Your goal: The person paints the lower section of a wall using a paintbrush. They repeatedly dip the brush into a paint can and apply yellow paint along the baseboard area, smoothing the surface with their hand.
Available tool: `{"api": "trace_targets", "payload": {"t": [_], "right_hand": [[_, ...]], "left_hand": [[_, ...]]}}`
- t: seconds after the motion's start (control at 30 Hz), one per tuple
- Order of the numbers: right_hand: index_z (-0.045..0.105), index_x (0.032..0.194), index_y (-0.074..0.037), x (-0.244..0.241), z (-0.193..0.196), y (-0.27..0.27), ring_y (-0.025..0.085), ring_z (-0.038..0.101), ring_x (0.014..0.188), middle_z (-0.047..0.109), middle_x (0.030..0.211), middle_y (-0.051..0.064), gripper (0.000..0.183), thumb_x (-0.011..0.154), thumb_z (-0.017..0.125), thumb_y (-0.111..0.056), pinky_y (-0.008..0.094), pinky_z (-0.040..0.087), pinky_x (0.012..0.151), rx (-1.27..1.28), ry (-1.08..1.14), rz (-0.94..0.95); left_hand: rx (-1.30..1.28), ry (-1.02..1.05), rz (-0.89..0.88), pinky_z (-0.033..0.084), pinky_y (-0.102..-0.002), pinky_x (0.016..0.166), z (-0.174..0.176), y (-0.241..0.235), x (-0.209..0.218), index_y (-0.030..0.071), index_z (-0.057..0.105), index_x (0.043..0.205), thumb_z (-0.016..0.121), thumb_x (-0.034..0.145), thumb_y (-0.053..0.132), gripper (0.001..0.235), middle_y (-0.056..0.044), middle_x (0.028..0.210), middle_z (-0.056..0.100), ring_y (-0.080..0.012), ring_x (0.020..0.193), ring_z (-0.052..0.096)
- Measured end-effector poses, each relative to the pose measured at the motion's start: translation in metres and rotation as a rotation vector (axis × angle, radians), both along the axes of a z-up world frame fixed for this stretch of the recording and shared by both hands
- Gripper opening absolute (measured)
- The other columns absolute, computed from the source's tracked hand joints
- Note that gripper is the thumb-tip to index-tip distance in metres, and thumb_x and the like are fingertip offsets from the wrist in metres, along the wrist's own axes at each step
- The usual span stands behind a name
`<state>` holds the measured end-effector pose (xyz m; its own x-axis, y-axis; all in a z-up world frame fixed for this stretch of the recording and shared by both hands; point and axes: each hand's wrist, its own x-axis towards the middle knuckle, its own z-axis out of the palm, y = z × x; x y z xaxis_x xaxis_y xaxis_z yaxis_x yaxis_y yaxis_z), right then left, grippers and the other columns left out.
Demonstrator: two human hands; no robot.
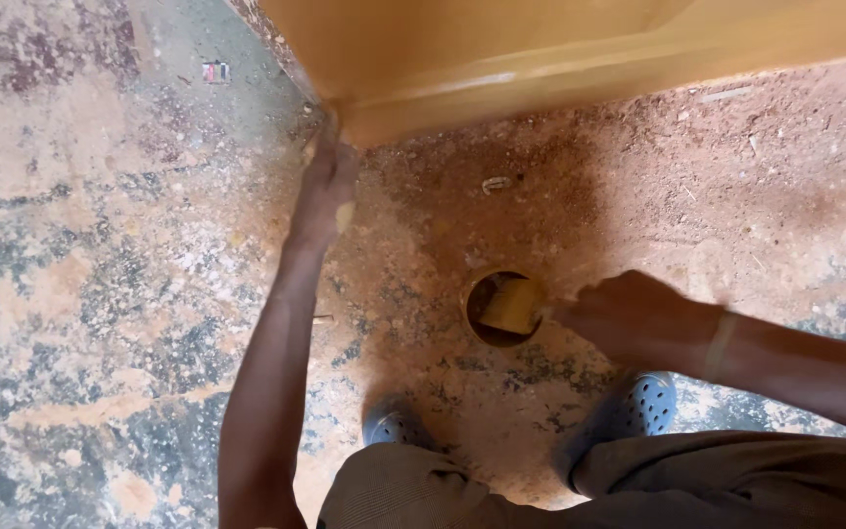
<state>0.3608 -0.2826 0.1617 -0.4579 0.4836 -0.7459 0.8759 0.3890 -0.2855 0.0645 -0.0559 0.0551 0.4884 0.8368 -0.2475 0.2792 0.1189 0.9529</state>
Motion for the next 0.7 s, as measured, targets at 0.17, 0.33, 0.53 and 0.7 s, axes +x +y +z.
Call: {"api": "trace_targets", "payload": {"t": [0.17, 0.33, 0.53, 0.7], "right_hand": [[0.071, 0.109, -0.01, -0.04, -0.054, 0.006, 0.032, 0.071, 0.071, 0.07, 0.078, 0.014, 0.02, 0.092, 0.061, -0.014, 0.047, 0.057, 0.064, 0.125, 0.141, -0.132], [0.065, 0.12, 0.003, -0.066, -0.124, 0.002, 0.024, 0.069, 0.057, 0.072, 0.074, 0.017, 0.037, 0.087, 0.069, -0.015, 0.034, 0.058, 0.042, 0.297, -0.006, 0.284], [0.078, 0.089, -0.005, -0.063, -0.168, -0.026, 0.023, 0.069, 0.065, 0.074, 0.079, 0.014, 0.022, 0.097, 0.067, -0.022, 0.037, 0.055, 0.056, 0.1, -0.101, 0.24], [0.079, 0.098, -0.007, -0.069, -0.154, 0.005, 0.029, 0.069, 0.08, 0.075, 0.094, 0.014, 0.03, 0.101, 0.062, -0.032, 0.042, 0.056, 0.071, -0.048, -0.093, 0.248]], "left_hand": [[0.03, 0.2, -0.211, 0.009, -0.05, 0.128, 0.036, -0.073, 0.019, 0.004, 0.007, 0.164, 0.046, 0.102, 0.056, 0.089, -0.023, 0.171, 0.013, -0.0364, 0.16, 0.013], [0.078, 0.451, -0.559, 0.014, -0.05, 0.124, 0.003, -0.155, 0.032, 0.009, 0.013, 0.161, 0.079, 0.078, 0.055, 0.115, -0.021, 0.168, 0.012, -0.0366, 0.156, 0.013], [0.374, 0.302, -0.532, 0.026, -0.053, 0.12, -0.06, -0.214, 0.035, 0.002, 0.023, 0.159, 0.086, 0.076, 0.048, 0.113, -0.026, 0.162, 0.029, -0.0443, 0.149, 0.028], [0.437, 0.328, -0.504, 0.031, -0.05, 0.121, -0.087, -0.213, 0.036, 0.004, 0.033, 0.158, 0.088, 0.077, 0.045, 0.106, -0.024, 0.16, 0.037, -0.0423, 0.149, 0.035]]}}
